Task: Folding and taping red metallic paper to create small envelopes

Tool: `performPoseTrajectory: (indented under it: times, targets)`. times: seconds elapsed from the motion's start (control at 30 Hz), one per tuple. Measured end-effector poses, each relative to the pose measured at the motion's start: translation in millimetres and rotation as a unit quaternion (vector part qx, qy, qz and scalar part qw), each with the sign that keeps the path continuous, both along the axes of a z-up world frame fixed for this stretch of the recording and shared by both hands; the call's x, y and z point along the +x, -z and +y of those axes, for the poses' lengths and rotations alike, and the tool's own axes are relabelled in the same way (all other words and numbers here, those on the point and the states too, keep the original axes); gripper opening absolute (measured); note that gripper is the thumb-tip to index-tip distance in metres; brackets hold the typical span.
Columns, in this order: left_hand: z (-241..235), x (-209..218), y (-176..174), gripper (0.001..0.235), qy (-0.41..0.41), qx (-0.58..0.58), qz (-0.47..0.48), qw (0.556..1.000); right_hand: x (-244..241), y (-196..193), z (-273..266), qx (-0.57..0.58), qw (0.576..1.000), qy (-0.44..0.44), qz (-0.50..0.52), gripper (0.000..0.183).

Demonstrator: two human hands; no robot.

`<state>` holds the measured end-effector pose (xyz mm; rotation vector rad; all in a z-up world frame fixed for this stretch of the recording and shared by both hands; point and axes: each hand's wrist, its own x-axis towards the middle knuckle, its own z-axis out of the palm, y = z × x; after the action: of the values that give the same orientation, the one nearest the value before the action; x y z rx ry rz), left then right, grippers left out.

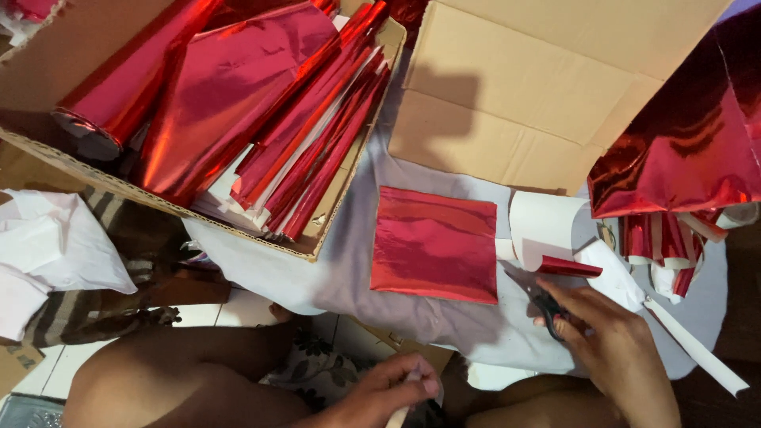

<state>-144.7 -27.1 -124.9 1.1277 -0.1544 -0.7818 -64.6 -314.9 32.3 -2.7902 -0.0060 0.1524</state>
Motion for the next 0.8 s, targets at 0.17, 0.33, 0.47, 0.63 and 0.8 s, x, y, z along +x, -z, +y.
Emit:
performPoseTrajectory:
  times: [0.17, 0.33, 0.47, 0.63, 0.8]
  targets:
    - [4.1, 11.9, -43.0, 0.021, 0.015, 0.033, -0.142, 0.989, -1.5, 11.0, -6.6, 0.040, 0.997, 0.067, -0.003, 0.048]
    - [1.4, 14.9, -61.6, 0.023, 0.043, 0.059, -0.174, 0.982, -9.5, 9.4, -5.0, 0.005, 0.998, -0.039, -0.050, 0.037]
    - [-7.4, 13.9, -59.8, 0.022, 0.016, 0.041, -0.261, 0.964, -21.4, 10.3, 23.5, 0.153, 0.980, -0.113, -0.065, 0.033]
    - [-14.1, 11.9, -58.5, 0.021, 0.001, 0.045, -0.300, 0.953, -22.6, 19.5, 43.5, 0.265, 0.944, -0.172, 0.096, 0.027]
    - [-15.5, 10.6, -54.2, 0.022, 0.011, 0.046, -0.299, 0.953, -22.4, 21.8, 45.0, 0.316, 0.922, -0.179, 0.135, 0.011]
